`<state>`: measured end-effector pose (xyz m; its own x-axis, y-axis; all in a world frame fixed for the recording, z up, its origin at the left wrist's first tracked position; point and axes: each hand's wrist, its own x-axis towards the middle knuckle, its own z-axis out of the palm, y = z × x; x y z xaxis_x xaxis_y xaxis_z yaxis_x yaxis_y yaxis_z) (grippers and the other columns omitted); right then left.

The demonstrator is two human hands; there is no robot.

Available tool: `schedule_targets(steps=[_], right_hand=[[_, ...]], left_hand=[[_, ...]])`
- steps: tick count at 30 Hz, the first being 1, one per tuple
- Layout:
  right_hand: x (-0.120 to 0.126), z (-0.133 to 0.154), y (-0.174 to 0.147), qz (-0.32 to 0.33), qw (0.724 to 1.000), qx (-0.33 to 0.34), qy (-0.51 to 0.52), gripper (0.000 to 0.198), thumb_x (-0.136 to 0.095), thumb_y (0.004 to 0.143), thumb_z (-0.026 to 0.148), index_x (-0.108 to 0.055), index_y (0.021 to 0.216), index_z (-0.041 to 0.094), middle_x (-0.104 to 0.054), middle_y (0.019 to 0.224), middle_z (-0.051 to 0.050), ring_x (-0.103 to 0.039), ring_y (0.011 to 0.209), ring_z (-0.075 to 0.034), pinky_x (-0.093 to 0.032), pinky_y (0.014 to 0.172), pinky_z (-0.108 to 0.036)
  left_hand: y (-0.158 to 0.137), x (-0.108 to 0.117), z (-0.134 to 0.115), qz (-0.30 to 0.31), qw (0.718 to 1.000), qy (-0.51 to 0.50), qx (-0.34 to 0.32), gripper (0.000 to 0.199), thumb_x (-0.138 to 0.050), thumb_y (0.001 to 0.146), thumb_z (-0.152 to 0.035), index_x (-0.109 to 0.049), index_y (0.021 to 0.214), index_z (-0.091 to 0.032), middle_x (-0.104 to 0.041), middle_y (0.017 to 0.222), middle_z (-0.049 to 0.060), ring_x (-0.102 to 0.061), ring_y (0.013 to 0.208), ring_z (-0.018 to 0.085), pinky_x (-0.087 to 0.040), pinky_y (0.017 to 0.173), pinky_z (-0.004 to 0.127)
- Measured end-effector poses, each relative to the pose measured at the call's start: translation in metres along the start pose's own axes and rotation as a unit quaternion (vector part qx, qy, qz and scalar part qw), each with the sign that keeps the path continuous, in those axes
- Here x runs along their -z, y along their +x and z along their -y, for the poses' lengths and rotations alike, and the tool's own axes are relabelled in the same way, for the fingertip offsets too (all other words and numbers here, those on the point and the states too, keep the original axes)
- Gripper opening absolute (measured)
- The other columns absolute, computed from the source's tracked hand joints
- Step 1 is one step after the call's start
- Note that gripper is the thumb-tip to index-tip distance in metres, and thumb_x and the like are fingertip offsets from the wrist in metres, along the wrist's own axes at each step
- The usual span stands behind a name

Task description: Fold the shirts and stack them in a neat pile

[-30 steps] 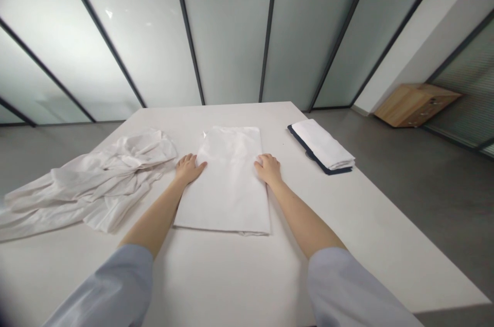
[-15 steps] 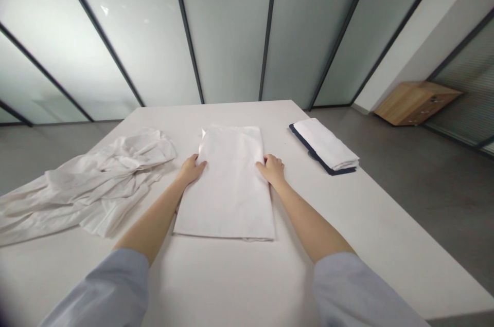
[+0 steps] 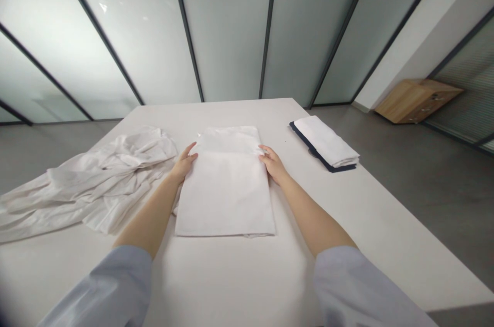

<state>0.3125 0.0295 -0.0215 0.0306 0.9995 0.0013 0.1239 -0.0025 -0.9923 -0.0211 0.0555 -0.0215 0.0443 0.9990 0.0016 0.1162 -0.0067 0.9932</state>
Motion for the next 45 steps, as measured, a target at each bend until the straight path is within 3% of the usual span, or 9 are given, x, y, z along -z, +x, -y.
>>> schedule_targets(steps=[4,10,18,24,30,33,39,42,45], right_hand=[[0.002,-0.002,0.002,0.034,0.999,-0.004,-0.005,0.046,-0.053,0.073,0.022,-0.062,0.118,0.023,-0.070,0.109,-0.002,-0.064,0.098,-0.021,-0.049,0.088,-0.033],[0.003,0.001,0.001,0.055,0.996,-0.006,-0.069,0.057,-0.056,0.067,0.019,-0.061,0.124,0.019,-0.069,0.115,-0.004,-0.063,0.100,-0.020,-0.047,0.091,-0.031],[0.004,-0.004,0.007,0.059,0.978,0.024,-0.198,0.057,-0.055,0.068,0.010,-0.061,0.124,0.017,-0.069,0.111,-0.006,-0.064,0.092,-0.019,-0.049,0.084,-0.029],[-0.005,0.000,0.007,-0.006,0.912,0.106,-0.397,0.033,-0.054,0.077,0.009,-0.068,0.106,0.018,-0.068,0.107,-0.008,-0.060,0.101,-0.021,-0.044,0.094,-0.033],[-0.003,0.006,0.002,-0.073,0.865,0.202,-0.453,0.025,-0.053,0.080,0.013,-0.070,0.098,0.018,-0.061,0.110,-0.013,-0.053,0.108,-0.027,-0.041,0.098,-0.039],[0.001,0.017,-0.001,-0.050,0.877,0.236,-0.415,0.026,-0.050,0.080,0.014,-0.067,0.099,0.018,-0.064,0.109,-0.011,-0.057,0.102,-0.025,-0.044,0.092,-0.037],[0.019,0.055,-0.016,-0.032,0.912,0.226,-0.342,0.020,-0.050,0.084,0.027,-0.064,0.097,0.020,-0.067,0.084,-0.004,-0.058,0.074,-0.020,-0.043,0.065,-0.027],[0.029,0.073,-0.016,-0.022,0.915,0.230,-0.331,0.019,-0.052,0.084,0.029,-0.065,0.096,0.020,-0.066,0.081,-0.003,-0.056,0.071,-0.018,-0.041,0.062,-0.025],[0.032,0.088,0.001,-0.006,0.909,0.210,-0.360,0.017,-0.055,0.081,0.025,-0.066,0.094,0.019,-0.066,0.077,-0.001,-0.054,0.067,-0.016,-0.040,0.061,-0.025]], left_hand=[[-0.005,0.004,-0.007,0.020,0.999,0.018,0.034,0.057,-0.056,0.079,-0.047,-0.060,0.125,-0.014,-0.072,0.100,0.009,-0.068,0.084,0.020,-0.056,0.074,0.033],[-0.013,0.008,-0.014,0.084,0.993,0.012,0.084,0.074,-0.071,0.069,-0.026,-0.046,0.138,-0.019,-0.070,0.112,0.009,-0.069,0.085,0.021,-0.057,0.072,0.032],[-0.006,0.015,-0.006,0.076,0.989,0.124,0.019,0.070,-0.070,0.066,-0.024,-0.053,0.133,-0.016,-0.065,0.122,0.011,-0.065,0.099,0.023,-0.054,0.083,0.036],[0.004,0.012,-0.007,0.039,0.926,0.371,-0.053,0.050,-0.061,0.070,-0.025,-0.065,0.118,-0.014,-0.071,0.107,0.009,-0.064,0.096,0.026,-0.051,0.089,0.038],[-0.004,0.012,-0.029,0.026,0.877,0.458,-0.143,0.028,-0.059,0.075,-0.031,-0.073,0.096,-0.020,-0.067,0.113,0.010,-0.057,0.114,0.029,-0.041,0.104,0.041],[-0.010,0.017,-0.044,0.024,0.872,0.453,-0.186,0.025,-0.060,0.074,-0.033,-0.073,0.090,-0.020,-0.064,0.119,0.011,-0.052,0.120,0.029,-0.035,0.109,0.044],[-0.030,0.033,-0.082,0.052,0.930,0.326,-0.161,0.044,-0.054,0.079,-0.054,-0.068,0.092,-0.014,-0.071,0.087,0.007,-0.063,0.083,0.023,-0.051,0.073,0.030],[-0.029,0.038,-0.100,0.051,0.912,0.366,-0.176,0.047,-0.055,0.077,-0.061,-0.068,0.088,-0.017,-0.071,0.087,0.005,-0.062,0.081,0.023,-0.049,0.072,0.028],[-0.009,0.039,-0.116,0.065,0.865,0.465,-0.179,0.042,-0.057,0.077,-0.060,-0.069,0.084,-0.020,-0.071,0.086,0.005,-0.063,0.081,0.024,-0.047,0.074,0.029]])
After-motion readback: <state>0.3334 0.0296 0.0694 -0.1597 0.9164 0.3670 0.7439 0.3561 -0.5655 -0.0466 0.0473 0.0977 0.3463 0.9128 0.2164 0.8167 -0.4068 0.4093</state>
